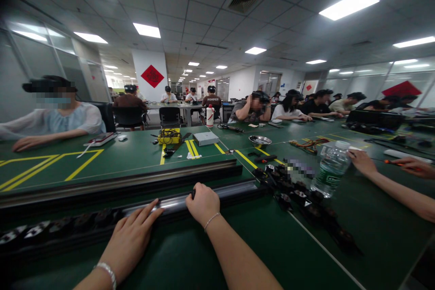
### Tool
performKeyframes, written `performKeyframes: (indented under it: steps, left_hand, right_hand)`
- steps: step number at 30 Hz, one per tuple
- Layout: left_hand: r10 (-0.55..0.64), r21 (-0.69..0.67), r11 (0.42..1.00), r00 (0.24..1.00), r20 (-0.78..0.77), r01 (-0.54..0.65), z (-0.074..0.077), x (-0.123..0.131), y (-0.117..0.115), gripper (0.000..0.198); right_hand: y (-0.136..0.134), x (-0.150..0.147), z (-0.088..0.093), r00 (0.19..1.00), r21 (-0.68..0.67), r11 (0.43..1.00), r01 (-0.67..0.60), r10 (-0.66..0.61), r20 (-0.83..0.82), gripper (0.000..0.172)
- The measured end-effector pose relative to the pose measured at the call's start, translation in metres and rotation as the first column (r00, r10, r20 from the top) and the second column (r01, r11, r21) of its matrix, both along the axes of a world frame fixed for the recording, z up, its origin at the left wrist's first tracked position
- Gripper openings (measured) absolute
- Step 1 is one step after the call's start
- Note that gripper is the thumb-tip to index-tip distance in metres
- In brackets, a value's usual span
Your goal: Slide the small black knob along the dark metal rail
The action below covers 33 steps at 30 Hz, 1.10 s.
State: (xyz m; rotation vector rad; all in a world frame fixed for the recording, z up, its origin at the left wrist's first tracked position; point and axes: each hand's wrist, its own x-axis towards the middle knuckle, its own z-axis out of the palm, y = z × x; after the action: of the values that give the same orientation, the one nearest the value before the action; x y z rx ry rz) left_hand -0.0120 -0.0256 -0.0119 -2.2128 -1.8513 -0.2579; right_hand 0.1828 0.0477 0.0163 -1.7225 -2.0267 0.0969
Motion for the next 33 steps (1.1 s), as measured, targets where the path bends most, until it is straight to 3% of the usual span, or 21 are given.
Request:
performKeyframes:
  steps: [20, 33]
  left_hand:
    - [0.014, -0.040, 0.999, 1.000, 0.015, -0.013, 0.0034, 0.0027, -0.0008, 0.062]
    - [-0.014, 0.006, 1.000, 0.999, 0.037, 0.013, 0.0035, 0.0028, -0.0012, 0.059]
  right_hand:
    - [-0.0020, 0.0006, -0.0013, 1.000, 0.004, 1.000, 0.023, -0.023, 0.016, 0.018]
    - [-0.0003, 0.0035, 0.0011, 0.998, -0.032, 0.999, 0.025, -0.023, 0.058, 0.019]
